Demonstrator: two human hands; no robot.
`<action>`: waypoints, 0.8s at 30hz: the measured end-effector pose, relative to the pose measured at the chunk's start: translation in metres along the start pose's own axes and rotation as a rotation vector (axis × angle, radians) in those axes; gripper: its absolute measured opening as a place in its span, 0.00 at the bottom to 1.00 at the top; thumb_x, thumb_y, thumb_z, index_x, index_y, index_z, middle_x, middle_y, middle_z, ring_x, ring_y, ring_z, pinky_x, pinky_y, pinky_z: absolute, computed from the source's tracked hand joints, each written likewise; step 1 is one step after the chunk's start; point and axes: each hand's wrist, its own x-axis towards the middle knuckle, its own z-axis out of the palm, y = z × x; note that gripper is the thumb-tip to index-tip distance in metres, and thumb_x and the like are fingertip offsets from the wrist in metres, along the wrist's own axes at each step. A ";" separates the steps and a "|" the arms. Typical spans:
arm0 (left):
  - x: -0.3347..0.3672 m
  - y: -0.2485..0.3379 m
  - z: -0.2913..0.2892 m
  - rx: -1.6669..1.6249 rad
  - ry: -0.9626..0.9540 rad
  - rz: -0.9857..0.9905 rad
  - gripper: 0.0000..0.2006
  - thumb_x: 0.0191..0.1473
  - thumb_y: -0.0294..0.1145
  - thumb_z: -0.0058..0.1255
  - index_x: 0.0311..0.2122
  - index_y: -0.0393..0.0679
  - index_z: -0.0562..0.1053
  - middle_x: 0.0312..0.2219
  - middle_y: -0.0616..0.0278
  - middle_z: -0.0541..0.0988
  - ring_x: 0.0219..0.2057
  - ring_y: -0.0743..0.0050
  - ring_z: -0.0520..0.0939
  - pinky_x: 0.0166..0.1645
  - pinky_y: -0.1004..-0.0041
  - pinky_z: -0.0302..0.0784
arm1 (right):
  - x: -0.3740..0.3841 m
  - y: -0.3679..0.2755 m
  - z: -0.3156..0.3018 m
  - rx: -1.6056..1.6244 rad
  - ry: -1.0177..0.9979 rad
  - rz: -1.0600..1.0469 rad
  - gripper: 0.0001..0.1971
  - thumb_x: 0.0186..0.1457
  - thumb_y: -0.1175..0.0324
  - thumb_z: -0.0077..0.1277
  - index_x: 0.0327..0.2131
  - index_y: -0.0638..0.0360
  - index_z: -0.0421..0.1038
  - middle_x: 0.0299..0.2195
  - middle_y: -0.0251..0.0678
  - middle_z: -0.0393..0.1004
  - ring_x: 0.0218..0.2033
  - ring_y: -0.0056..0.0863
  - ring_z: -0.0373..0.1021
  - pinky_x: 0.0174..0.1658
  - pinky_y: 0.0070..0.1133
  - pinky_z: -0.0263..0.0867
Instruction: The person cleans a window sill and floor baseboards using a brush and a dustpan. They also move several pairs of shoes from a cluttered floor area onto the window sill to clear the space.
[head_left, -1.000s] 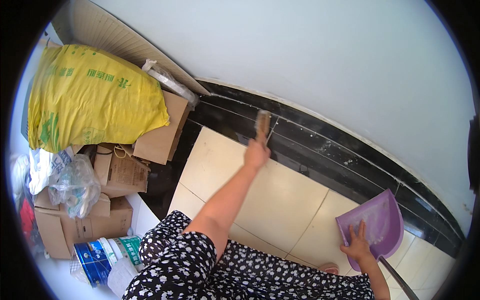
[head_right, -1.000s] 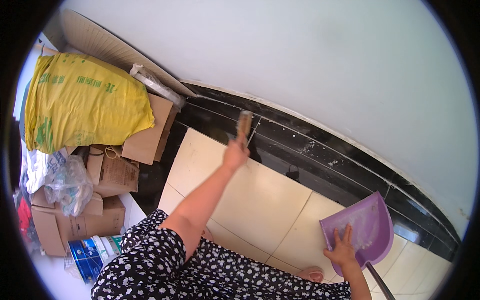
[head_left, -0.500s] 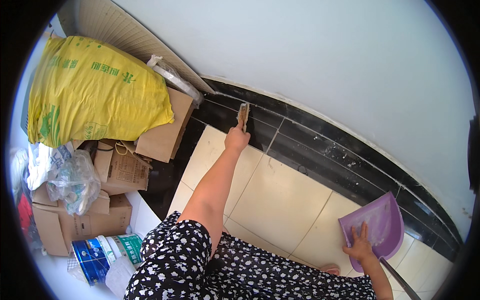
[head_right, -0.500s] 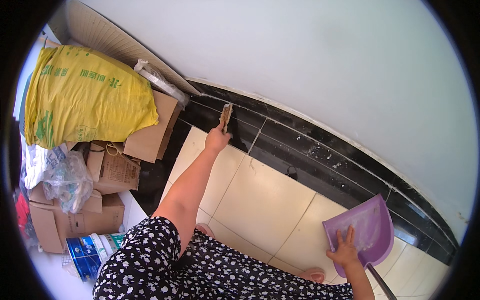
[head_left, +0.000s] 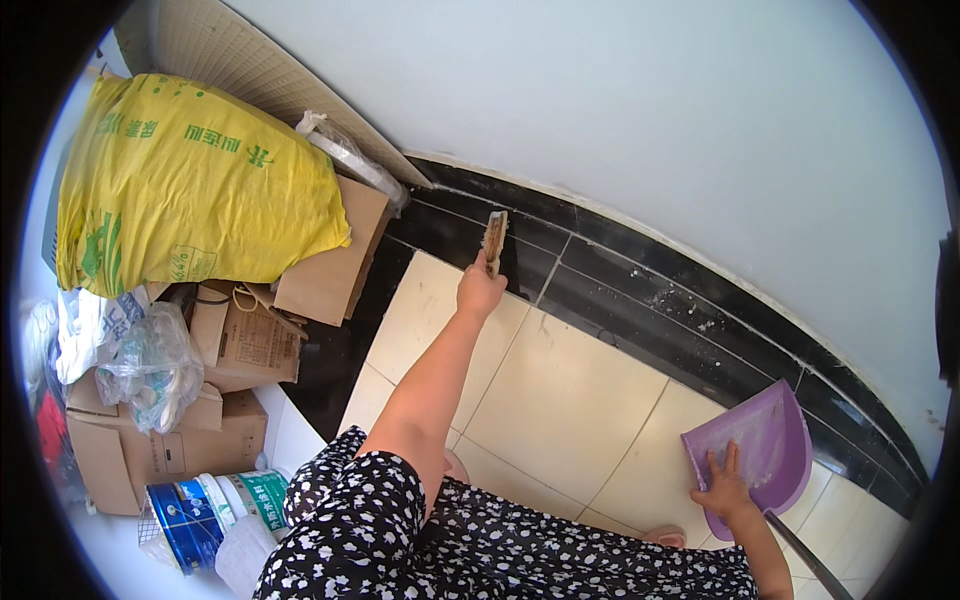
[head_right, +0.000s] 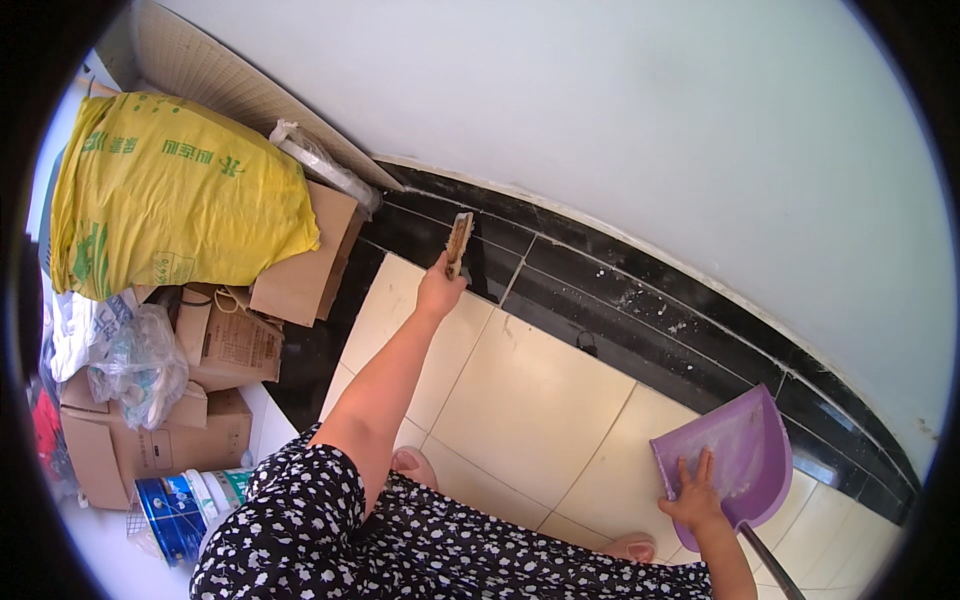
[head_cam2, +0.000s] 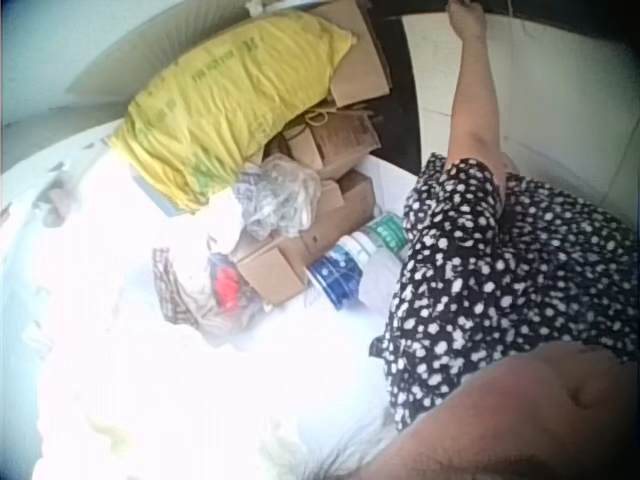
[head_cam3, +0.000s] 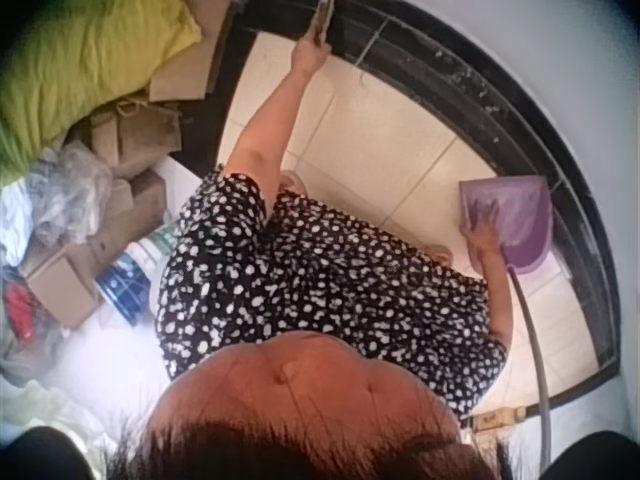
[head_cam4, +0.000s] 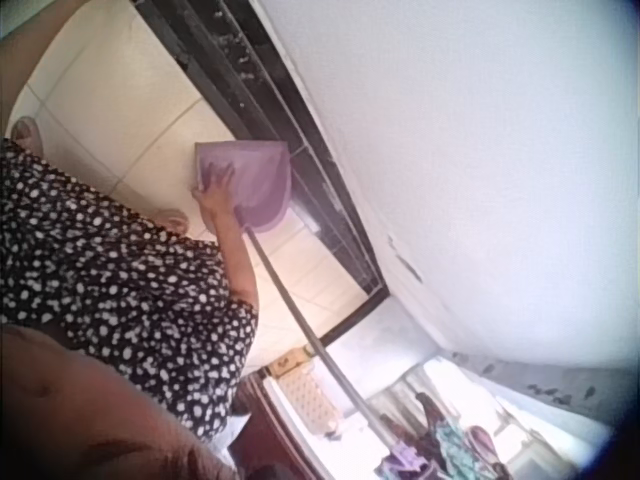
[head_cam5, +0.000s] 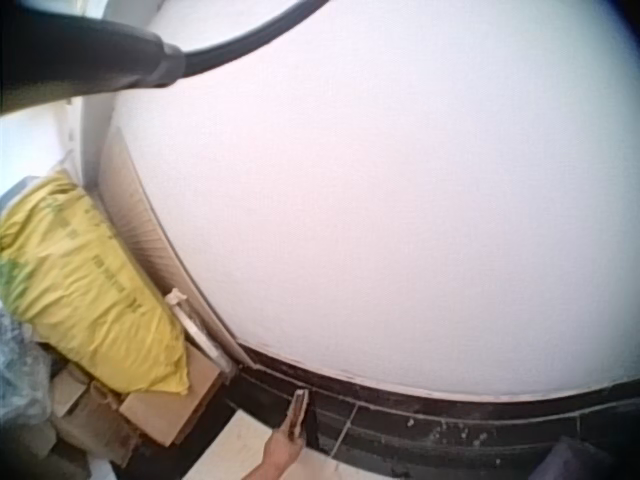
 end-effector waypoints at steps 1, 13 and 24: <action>0.000 0.008 -0.001 0.029 -0.036 0.012 0.34 0.40 0.34 0.52 0.57 0.47 0.61 0.38 0.46 0.73 0.40 0.51 0.75 0.44 0.64 0.72 | 0.000 0.000 -0.003 0.003 -0.012 0.008 0.48 0.34 0.49 0.55 0.60 0.54 0.49 0.62 0.58 0.26 0.64 0.50 0.28 0.58 0.36 0.53; -0.001 0.005 -0.014 -0.141 -0.059 -0.056 0.32 0.40 0.31 0.51 0.55 0.49 0.63 0.37 0.49 0.77 0.36 0.57 0.79 0.41 0.67 0.73 | 0.003 0.001 -0.002 -0.008 -0.029 0.018 0.49 0.34 0.47 0.54 0.61 0.53 0.47 0.62 0.59 0.25 0.64 0.49 0.28 0.58 0.36 0.51; -0.033 -0.007 0.036 -0.720 -0.068 -0.006 0.31 0.48 0.28 0.46 0.60 0.48 0.56 0.28 0.66 0.72 0.22 0.74 0.72 0.28 0.75 0.69 | 0.000 -0.006 -0.012 -0.017 -0.071 0.041 0.49 0.35 0.47 0.54 0.61 0.53 0.46 0.62 0.58 0.25 0.64 0.49 0.27 0.59 0.36 0.51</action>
